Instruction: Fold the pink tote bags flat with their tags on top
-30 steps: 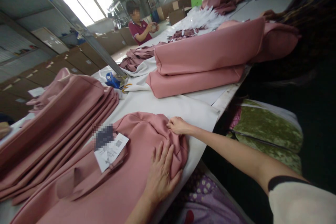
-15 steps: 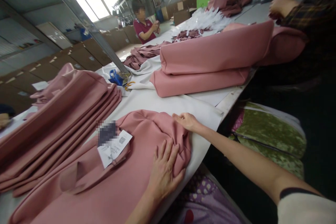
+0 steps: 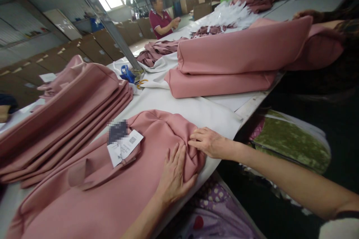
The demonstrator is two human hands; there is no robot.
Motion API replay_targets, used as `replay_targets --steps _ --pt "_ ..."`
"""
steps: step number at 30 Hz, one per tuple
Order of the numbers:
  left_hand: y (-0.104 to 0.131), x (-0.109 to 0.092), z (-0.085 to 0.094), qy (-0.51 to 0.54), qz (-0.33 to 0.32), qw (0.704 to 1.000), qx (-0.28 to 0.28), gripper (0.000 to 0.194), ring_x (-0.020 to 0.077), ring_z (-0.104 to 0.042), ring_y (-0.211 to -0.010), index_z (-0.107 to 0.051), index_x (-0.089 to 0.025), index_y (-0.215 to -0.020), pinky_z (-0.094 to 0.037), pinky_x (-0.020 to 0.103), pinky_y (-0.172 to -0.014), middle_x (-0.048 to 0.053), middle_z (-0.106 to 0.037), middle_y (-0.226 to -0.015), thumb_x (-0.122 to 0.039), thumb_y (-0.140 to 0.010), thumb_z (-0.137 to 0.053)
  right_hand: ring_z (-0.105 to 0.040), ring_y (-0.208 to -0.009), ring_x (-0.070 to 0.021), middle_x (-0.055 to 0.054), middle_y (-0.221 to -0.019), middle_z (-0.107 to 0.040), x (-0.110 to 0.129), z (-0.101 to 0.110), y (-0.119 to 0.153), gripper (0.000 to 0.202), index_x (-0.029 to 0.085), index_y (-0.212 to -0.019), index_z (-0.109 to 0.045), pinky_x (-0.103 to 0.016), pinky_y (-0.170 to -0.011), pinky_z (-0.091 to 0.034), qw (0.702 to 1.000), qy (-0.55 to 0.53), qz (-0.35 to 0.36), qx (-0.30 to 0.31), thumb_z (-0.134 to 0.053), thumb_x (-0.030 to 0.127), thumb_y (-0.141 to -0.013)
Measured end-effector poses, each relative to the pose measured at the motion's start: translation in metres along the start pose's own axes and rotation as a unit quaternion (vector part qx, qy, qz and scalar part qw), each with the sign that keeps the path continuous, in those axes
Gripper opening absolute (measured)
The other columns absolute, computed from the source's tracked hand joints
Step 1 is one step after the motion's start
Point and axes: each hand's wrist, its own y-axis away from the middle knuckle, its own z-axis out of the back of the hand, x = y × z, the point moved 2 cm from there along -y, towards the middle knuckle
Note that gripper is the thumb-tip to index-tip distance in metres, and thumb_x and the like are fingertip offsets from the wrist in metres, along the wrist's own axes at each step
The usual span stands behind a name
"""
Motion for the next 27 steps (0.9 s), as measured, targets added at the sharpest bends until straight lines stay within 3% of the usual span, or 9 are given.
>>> replay_targets --steps 3,8,14,17,20,24,26,27 --pt "0.000 -0.001 0.001 0.007 0.003 1.000 -0.001 0.094 0.0342 -0.018 -0.143 0.001 -0.013 -0.151 -0.015 0.058 -0.114 0.018 -0.020 -0.156 -0.046 -0.084 -0.055 -0.052 -0.093 -0.0197 -0.007 -0.090 -0.063 -0.004 -0.001 -0.007 0.015 0.016 -0.093 -0.064 -0.032 -0.082 -0.041 0.999 0.033 0.039 0.008 -0.049 0.014 -0.093" --pt "0.001 -0.002 0.002 0.011 0.005 1.000 -0.002 0.096 0.0331 -0.021 -0.142 0.004 -0.013 -0.151 -0.017 0.058 -0.114 0.018 -0.023 -0.154 -0.045 -0.083 -0.057 -0.047 -0.075 -0.0181 -0.005 -0.074 -0.054 -0.004 -0.004 0.003 0.030 0.017 -0.073 -0.059 -0.030 -0.074 -0.041 0.990 0.085 0.087 -0.067 -0.040 0.011 -0.096" --pt "-0.002 -0.003 0.005 0.007 0.012 0.999 0.040 0.082 0.0340 -0.022 -0.142 -0.022 -0.031 -0.149 -0.019 0.063 -0.111 0.011 -0.014 -0.158 -0.049 -0.079 -0.061 -0.052 -0.076 -0.0194 -0.004 -0.068 -0.055 0.000 -0.027 0.031 0.022 0.019 -0.079 -0.061 -0.032 -0.072 -0.046 0.973 0.040 -0.010 -0.226 -0.047 0.009 -0.092" --pt "-0.004 -0.005 0.009 0.020 0.006 0.998 0.051 0.079 0.0353 -0.021 -0.142 -0.029 -0.036 -0.146 -0.019 0.064 -0.110 0.010 -0.012 -0.159 -0.050 -0.076 -0.065 -0.054 -0.078 -0.0199 -0.004 -0.070 -0.058 0.002 -0.027 0.033 0.022 0.020 -0.085 -0.062 -0.033 -0.073 -0.048 0.973 0.010 -0.008 -0.229 -0.047 0.005 -0.090" --pt "-0.005 -0.007 0.012 0.033 0.007 0.998 0.052 0.078 0.0336 -0.017 -0.143 -0.030 -0.035 -0.145 -0.018 0.065 -0.110 0.010 -0.014 -0.158 -0.048 -0.077 -0.063 -0.056 -0.077 -0.0198 -0.004 -0.069 -0.059 0.005 -0.015 0.030 0.026 0.021 -0.084 -0.063 -0.033 -0.071 -0.048 0.984 -0.016 -0.011 -0.178 -0.045 0.005 -0.090" --pt "-0.005 -0.007 0.012 0.053 0.010 0.998 0.039 0.077 0.0320 -0.015 -0.144 -0.025 -0.035 -0.147 -0.017 0.065 -0.110 0.009 -0.019 -0.157 -0.054 -0.079 -0.058 -0.059 -0.078 -0.0190 -0.003 -0.077 -0.061 0.005 0.009 0.015 0.017 0.022 -0.084 -0.064 -0.032 -0.071 -0.048 0.982 -0.099 -0.122 -0.103 -0.050 0.016 -0.090" --pt "-0.006 -0.006 0.012 0.059 0.011 0.998 0.030 0.077 0.0335 -0.017 -0.143 -0.023 -0.036 -0.147 -0.017 0.065 -0.110 0.009 -0.020 -0.157 -0.058 -0.081 -0.054 -0.061 -0.081 -0.0196 -0.004 -0.086 -0.064 -0.003 0.017 0.000 0.015 0.022 -0.096 -0.064 -0.032 -0.073 -0.050 0.955 -0.133 -0.235 -0.126 -0.053 0.030 -0.090" --pt "-0.006 -0.006 0.012 0.059 0.013 0.998 0.027 0.077 0.0348 -0.018 -0.142 -0.022 -0.036 -0.148 -0.017 0.065 -0.109 0.009 -0.019 -0.157 -0.059 -0.081 -0.054 -0.062 -0.083 -0.0206 -0.005 -0.091 -0.065 -0.008 0.018 -0.009 0.027 0.021 -0.105 -0.063 -0.033 -0.073 -0.050 0.935 -0.142 -0.293 -0.143 -0.053 0.039 -0.089"
